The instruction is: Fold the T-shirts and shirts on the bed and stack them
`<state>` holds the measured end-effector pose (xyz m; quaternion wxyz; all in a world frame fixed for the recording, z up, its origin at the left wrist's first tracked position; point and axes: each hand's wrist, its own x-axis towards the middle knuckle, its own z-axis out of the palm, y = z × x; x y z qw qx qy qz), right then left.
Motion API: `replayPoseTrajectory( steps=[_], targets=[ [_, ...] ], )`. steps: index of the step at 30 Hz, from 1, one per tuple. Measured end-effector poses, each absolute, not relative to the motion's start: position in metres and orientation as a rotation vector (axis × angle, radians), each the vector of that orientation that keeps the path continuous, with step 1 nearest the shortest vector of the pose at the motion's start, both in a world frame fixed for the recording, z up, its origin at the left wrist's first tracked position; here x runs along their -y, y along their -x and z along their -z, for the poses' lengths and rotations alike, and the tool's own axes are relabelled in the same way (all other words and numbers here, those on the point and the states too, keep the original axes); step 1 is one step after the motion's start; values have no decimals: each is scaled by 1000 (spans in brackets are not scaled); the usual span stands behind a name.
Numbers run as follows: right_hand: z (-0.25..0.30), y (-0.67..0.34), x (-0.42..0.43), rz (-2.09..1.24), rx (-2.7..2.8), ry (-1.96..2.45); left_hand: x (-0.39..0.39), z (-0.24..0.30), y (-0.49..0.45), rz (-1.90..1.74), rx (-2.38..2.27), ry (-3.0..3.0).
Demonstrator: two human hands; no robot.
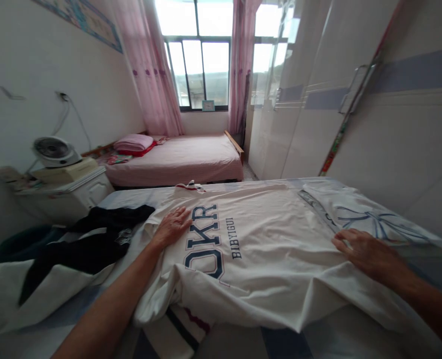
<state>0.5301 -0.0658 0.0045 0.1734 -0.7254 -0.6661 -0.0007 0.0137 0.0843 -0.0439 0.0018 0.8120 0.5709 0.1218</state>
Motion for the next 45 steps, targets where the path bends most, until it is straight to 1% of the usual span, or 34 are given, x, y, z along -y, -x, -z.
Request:
replayPoseTrajectory(
  steps=[2, 6, 10, 12, 15, 19, 22, 25, 29, 33, 36, 40, 42, 45],
  targets=[
    [-11, -506, 39, 39, 2020, 1923, -82, 41, -16, -418, -1785, -2531],
    [-13, -432, -13, -32, 2257, 1594, -77, 38, -22, -443, -1809, -2493],
    [19, -387, -39, -45, 2349, 1617, -75, 29, -17, -533, -1745, -2455],
    [39, -386, -42, -52, 2383, 1662, -80, 18, -5, -616, -1778, -2394],
    [58, -396, -42, -45, 2418, 1651, -101, -5, 24, -687, -2018, -2233],
    [67, -405, -44, 20, 2416, 1626, -138, -23, 57, -552, -2215, -2008],
    [71, -406, -46, 86, 2430, 1604, -159, -21, 62, -433, -2229, -1913],
    [74, -407, -46, 164, 2437, 1576, -173, -12, 56, -388, -2253, -1849],
    [74, -407, -44, 215, 2449, 1586, -180, -4, 51, -417, -2340, -1794],
    [71, -405, -43, 227, 2451, 1616, -177, 0, 43, -520, -2469, -1820],
    [68, -401, -42, 208, 2454, 1629, -172, 0, 23, -642, -2394, -2040],
    [64, -399, -40, 190, 2453, 1648, -174, -4, -13, -662, -2032, -2359],
    [64, -399, -39, 193, 2453, 1651, -184, -8, -27, -658, -1989, -2331],
    [63, -399, -39, 196, 2454, 1659, -208, -13, -38, -617, -2066, -2161]
  ],
)
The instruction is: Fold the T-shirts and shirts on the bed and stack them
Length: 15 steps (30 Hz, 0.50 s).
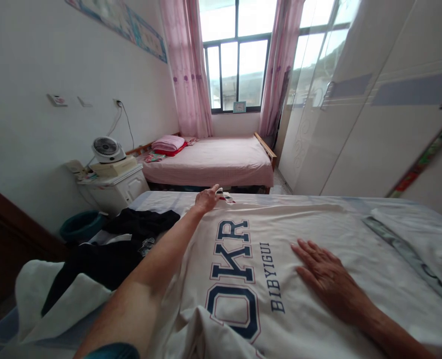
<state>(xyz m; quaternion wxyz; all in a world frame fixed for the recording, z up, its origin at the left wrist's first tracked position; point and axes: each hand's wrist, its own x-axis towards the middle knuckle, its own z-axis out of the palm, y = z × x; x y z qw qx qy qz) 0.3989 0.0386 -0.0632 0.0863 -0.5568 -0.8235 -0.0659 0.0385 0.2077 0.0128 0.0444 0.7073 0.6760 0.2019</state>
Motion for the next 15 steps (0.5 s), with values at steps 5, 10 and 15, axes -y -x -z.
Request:
replayPoseTrajectory(
  steps=[5, 10, 15],
  targets=[
    [61, -397, -37, 201, 2457, 1665, -242, -7, -45, -560, -2103, -1945],
    [58, -394, -35, 181, 2454, 1668, -257, 5, -51, -737, -2155, -1845],
    [53, -392, -34, 173, 2463, 1697, -239, 9, -69, -853, -2044, -2030]
  ],
)
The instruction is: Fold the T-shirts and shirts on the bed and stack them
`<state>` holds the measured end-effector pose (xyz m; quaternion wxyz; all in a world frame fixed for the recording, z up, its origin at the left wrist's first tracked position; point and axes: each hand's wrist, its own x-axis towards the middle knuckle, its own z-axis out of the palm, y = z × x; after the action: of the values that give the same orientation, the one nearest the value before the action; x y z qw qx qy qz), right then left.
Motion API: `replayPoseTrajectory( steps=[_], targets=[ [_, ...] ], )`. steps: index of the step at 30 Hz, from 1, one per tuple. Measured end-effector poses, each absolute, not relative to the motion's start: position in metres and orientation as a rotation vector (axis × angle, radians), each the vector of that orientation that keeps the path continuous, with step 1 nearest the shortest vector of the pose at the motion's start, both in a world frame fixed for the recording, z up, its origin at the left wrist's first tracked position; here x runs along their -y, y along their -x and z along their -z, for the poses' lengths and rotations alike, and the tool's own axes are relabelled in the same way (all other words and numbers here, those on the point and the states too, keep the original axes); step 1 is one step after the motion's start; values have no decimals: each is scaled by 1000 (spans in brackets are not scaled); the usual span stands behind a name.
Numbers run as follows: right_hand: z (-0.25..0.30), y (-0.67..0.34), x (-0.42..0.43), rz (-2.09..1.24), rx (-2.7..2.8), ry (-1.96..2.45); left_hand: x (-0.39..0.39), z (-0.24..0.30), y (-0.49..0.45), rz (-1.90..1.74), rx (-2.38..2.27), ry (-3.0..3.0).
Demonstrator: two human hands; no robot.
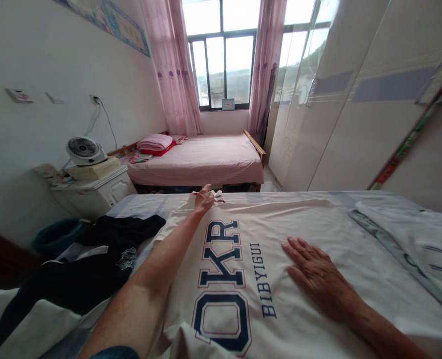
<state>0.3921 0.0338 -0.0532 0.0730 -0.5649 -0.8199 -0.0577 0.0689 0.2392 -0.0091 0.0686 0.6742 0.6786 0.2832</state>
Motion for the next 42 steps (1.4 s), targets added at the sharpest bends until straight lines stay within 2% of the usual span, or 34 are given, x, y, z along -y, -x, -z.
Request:
replayPoseTrajectory(
  steps=[3, 7, 9, 13, 18, 25, 29, 32, 36, 42],
  targets=[
    [51, -390, -34, 154, 2475, 1723, -213, 18, -85, -735, -1680, -2399],
    [48, -388, -33, 113, 2474, 1743, -196, 33, -98, -273, -1206, -2748],
    [47, -388, -33, 104, 2476, 1742, -198, 31, -100, -174, -1310, -2712],
    [46, -389, -33, 94, 2489, 1715, -188, 9, -92, -224, -1538, -2663],
    [45, -389, -34, 92, 2459, 1687, -112, 0, -60, -259, -1384, -2704],
    [53, -397, -35, 118, 2451, 1691, -37, 23, -8, -180, -1582, -2477],
    [51, -431, -41, 74, 2496, 1684, -38, 11, 13, -431, -1619, -2364],
    [35, -471, -50, -43, 2366, 1856, -48, 0, 34, -680, -2036, -2183],
    [9, -522, -66, -118, 1916, 2219, -75, -4, 65, -451, -2303, -1856],
    [-1, -553, -94, -331, 1586, 2356, -102, 9, 78, -601, -2159, -1523]
  ],
)
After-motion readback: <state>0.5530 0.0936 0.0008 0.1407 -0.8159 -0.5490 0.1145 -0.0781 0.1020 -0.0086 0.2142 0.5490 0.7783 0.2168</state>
